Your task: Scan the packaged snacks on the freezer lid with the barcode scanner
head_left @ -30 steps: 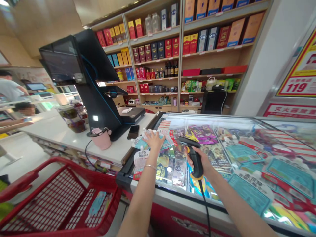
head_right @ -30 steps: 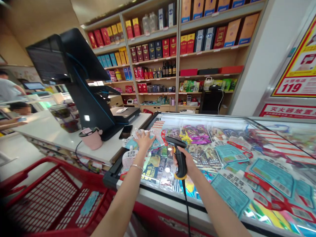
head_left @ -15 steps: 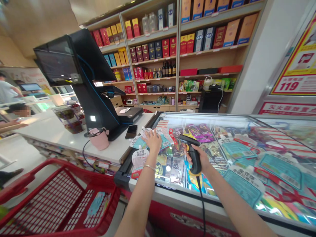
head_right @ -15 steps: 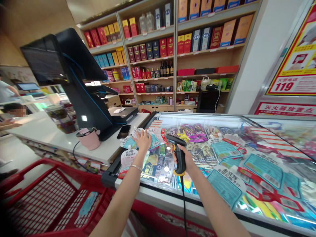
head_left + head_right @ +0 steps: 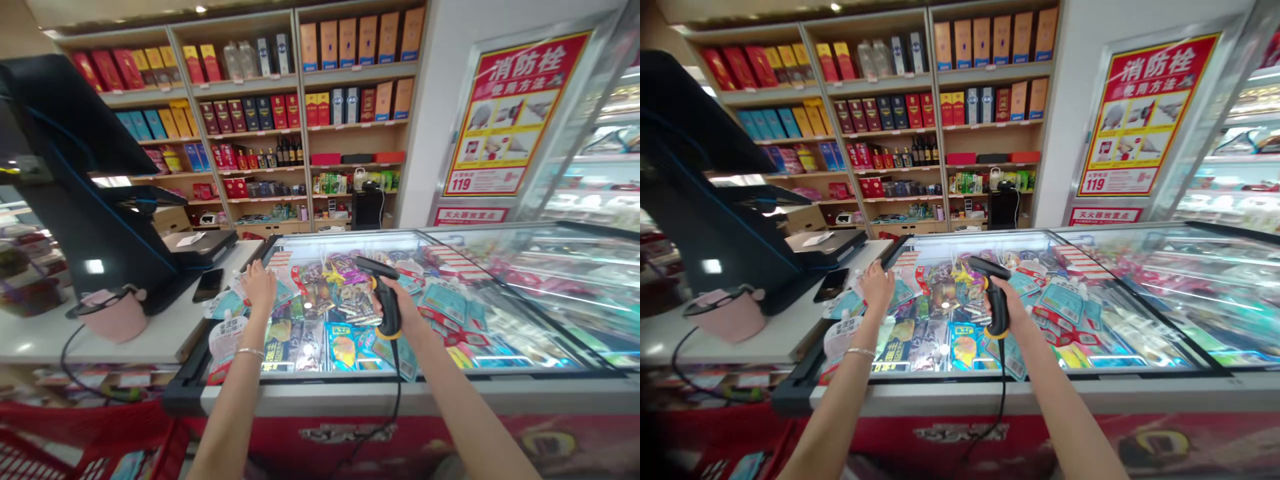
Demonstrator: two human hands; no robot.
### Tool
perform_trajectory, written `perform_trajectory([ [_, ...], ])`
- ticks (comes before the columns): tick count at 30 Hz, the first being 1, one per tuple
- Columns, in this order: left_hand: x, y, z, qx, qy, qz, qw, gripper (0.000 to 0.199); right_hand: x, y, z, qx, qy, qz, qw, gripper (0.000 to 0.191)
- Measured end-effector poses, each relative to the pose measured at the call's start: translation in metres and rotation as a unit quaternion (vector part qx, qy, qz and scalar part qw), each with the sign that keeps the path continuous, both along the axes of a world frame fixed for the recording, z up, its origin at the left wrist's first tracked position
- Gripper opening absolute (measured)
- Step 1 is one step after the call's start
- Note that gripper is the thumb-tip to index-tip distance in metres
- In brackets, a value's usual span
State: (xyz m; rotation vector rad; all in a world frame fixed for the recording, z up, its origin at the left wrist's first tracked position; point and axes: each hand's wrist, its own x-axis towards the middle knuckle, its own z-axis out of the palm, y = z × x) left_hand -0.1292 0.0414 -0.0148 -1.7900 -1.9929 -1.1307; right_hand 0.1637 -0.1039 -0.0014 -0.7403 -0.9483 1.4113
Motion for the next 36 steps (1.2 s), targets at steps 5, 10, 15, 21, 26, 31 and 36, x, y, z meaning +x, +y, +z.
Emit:
perform_trajectory([
  [5, 0.084, -0.018, 0.025, -0.036, -0.138, -0.193, 0.971, 0.041, 0.082, -0.041, 0.008, 0.027, 0.010, -0.128, 0.991, 0.026],
  [10, 0.187, -0.033, 0.006, -0.197, -0.219, -0.270, 0.917, 0.042, 0.138, -0.059, -0.010, 0.067, 0.013, -0.183, 0.981, 0.024],
  [15, 0.243, -0.039, -0.018, -0.295, -0.147, -0.218, 0.919, 0.050, 0.181, -0.061, -0.027, 0.077, -0.033, -0.199, 0.976, 0.028],
  [21, 0.271, -0.047, -0.043, -0.296, -0.020, -0.224, 0.928, 0.049, 0.203, -0.060, -0.042, 0.081, -0.031, -0.216, 0.973, 0.028],
  [26, 0.284, -0.049, -0.057, -0.233, -0.011, -0.272, 0.934, 0.036, 0.200, -0.060, -0.047, 0.058, 0.033, -0.180, 0.981, 0.025],
  [31, 0.278, -0.047, -0.049, -0.173, -0.185, -0.343, 0.905, 0.028, 0.196, -0.066, -0.047, 0.033, 0.028, -0.139, 0.989, 0.029],
  [36, 0.266, -0.057, -0.034, -0.085, -0.250, -0.337, 0.904, 0.029, 0.193, -0.072, -0.049, -0.009, -0.040, -0.058, 0.997, 0.039],
])
